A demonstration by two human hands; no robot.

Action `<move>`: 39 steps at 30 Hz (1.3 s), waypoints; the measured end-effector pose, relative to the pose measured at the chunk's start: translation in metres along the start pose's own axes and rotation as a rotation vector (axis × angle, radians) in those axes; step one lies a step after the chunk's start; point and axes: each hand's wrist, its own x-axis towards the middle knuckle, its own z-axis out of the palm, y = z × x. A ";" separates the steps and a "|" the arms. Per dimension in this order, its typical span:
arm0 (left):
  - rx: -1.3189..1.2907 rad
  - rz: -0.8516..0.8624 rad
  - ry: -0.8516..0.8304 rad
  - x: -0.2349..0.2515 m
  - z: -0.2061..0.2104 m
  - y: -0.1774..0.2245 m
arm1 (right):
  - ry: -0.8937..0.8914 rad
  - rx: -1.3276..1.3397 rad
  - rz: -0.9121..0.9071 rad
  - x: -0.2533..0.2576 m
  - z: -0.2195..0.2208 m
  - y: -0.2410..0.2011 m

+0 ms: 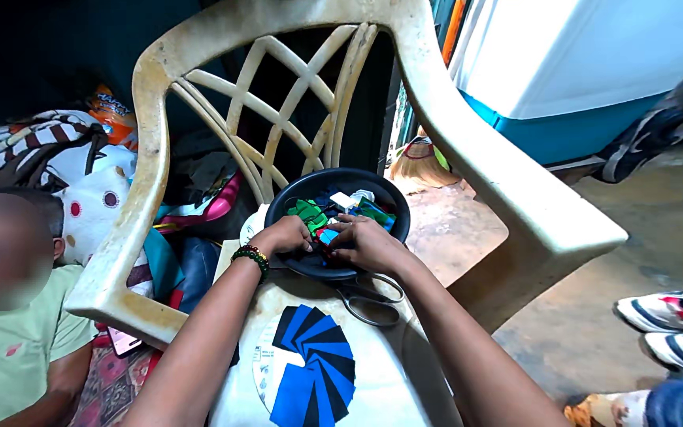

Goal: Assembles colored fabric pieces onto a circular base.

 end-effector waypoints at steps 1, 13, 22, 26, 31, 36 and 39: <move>-0.007 -0.010 0.008 -0.004 0.000 0.003 | 0.001 0.006 -0.001 -0.001 0.000 0.000; -0.034 -0.017 0.016 -0.016 0.000 0.009 | 0.009 0.007 -0.013 -0.001 0.001 0.001; -0.079 0.001 0.043 -0.017 0.002 0.007 | 0.018 0.009 -0.026 0.000 0.003 0.003; -0.053 0.012 0.070 -0.014 0.004 0.007 | 0.010 0.010 -0.016 0.000 0.002 0.001; -0.044 0.013 0.086 -0.014 0.005 0.009 | 0.016 0.020 -0.005 -0.002 0.001 -0.001; -0.165 -0.042 0.291 -0.010 0.006 -0.001 | -0.009 0.003 -0.004 -0.002 0.000 -0.002; -0.328 -0.056 0.472 -0.019 0.003 -0.005 | -0.060 -0.021 -0.005 -0.003 -0.004 -0.003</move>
